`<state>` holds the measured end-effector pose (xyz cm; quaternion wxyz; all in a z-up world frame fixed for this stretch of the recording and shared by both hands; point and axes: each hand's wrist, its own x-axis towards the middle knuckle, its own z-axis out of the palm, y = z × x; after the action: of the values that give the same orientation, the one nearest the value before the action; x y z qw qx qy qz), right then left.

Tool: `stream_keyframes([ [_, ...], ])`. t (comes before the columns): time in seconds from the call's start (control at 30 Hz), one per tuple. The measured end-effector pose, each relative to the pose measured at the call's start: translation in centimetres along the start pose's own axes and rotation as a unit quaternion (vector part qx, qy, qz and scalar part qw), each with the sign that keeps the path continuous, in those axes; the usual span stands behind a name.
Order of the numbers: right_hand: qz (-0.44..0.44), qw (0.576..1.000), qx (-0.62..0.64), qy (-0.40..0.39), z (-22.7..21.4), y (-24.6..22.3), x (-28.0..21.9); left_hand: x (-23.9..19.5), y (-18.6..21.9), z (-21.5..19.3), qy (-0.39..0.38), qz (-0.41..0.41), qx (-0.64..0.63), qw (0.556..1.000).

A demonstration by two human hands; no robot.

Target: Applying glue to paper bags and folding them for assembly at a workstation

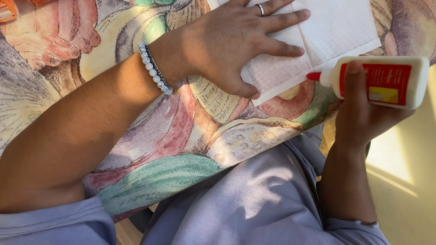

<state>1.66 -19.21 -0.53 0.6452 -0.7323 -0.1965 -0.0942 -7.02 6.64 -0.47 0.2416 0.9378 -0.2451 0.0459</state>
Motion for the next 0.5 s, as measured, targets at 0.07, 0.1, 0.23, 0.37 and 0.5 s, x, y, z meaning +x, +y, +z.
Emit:
stream_keyframes([
  [0.07,0.011,1.000,0.009,0.006,-0.3,1.5,-0.9,0.1,0.2,-0.3,-0.007,-0.005,0.006,1.000],
  [0.1,0.022,1.000,0.019,0.012,-0.4,2.2,-1.4,0.1,0.4,-0.4,-0.015,-0.011,0.012,1.000],
  [0.23,0.133,0.991,0.026,-0.003,0.5,0.4,-3.6,0.0,0.3,-0.4,0.000,-0.007,0.001,1.000],
  [0.37,0.050,0.999,0.009,0.011,-0.1,0.7,-0.9,0.0,0.2,-0.2,0.001,-0.001,0.004,1.000],
  [0.5,0.010,0.999,0.035,0.017,-0.1,1.0,-0.1,0.0,0.2,-0.3,0.004,-0.001,0.010,1.000],
])
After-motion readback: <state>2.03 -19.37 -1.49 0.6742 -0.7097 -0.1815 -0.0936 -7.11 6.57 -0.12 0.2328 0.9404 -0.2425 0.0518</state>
